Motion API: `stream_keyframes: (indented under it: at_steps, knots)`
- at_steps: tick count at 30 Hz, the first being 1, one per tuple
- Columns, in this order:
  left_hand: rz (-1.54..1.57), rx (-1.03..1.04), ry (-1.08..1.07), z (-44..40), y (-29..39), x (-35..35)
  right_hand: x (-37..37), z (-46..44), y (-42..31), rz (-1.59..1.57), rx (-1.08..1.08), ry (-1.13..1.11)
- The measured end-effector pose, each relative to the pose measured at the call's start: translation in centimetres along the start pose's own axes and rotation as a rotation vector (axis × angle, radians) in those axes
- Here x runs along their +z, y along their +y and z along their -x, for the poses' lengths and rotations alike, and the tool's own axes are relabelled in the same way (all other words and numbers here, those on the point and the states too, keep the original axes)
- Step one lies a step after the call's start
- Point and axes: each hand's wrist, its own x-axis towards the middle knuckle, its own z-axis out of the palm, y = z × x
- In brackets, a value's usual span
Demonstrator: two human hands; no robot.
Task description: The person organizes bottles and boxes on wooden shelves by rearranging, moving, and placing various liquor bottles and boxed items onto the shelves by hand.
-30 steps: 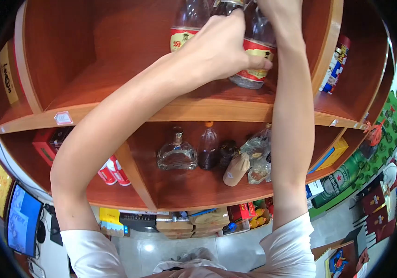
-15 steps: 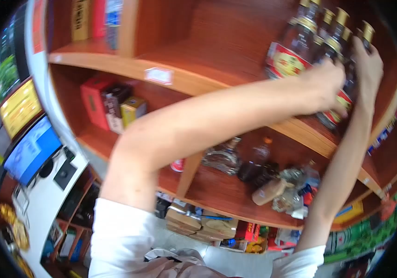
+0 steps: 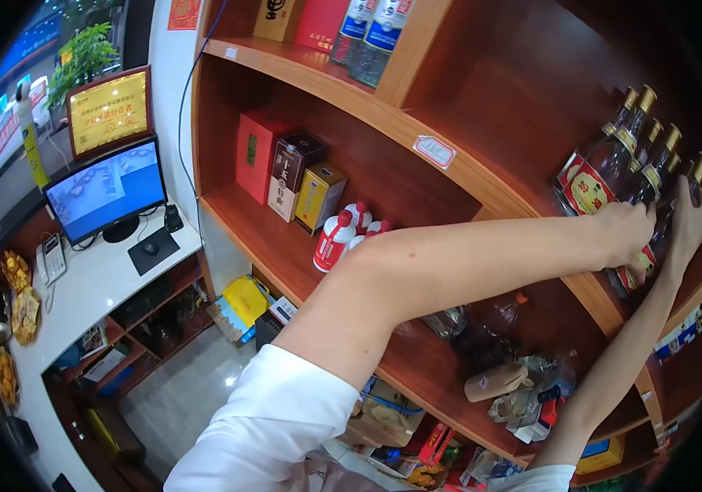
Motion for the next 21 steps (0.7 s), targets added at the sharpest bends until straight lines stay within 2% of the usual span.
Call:
stream_keyframes:
  at_steps: [7,11,14,18,21]
  knots:
    - [-0.027,0.033,0.025,0.1,-0.2,-0.3,0.5,-0.5,0.3,0.103,0.065,-0.017]
    - [-0.071,0.025,-0.009,0.3,-0.1,-1.0,0.8,-0.6,0.8,0.168,0.032,-0.05]
    - [-0.076,0.012,-0.026,0.4,0.2,-1.2,1.5,-1.8,2.8,0.077,-0.022,-0.045]
    - [-0.069,0.007,-0.038,0.4,0.3,-1.9,0.5,-0.3,0.4,0.02,-0.022,-0.075]
    - [-0.079,0.014,-0.012,0.9,0.6,-2.7,1.3,-1.1,1.5,-0.064,-0.046,-0.12]
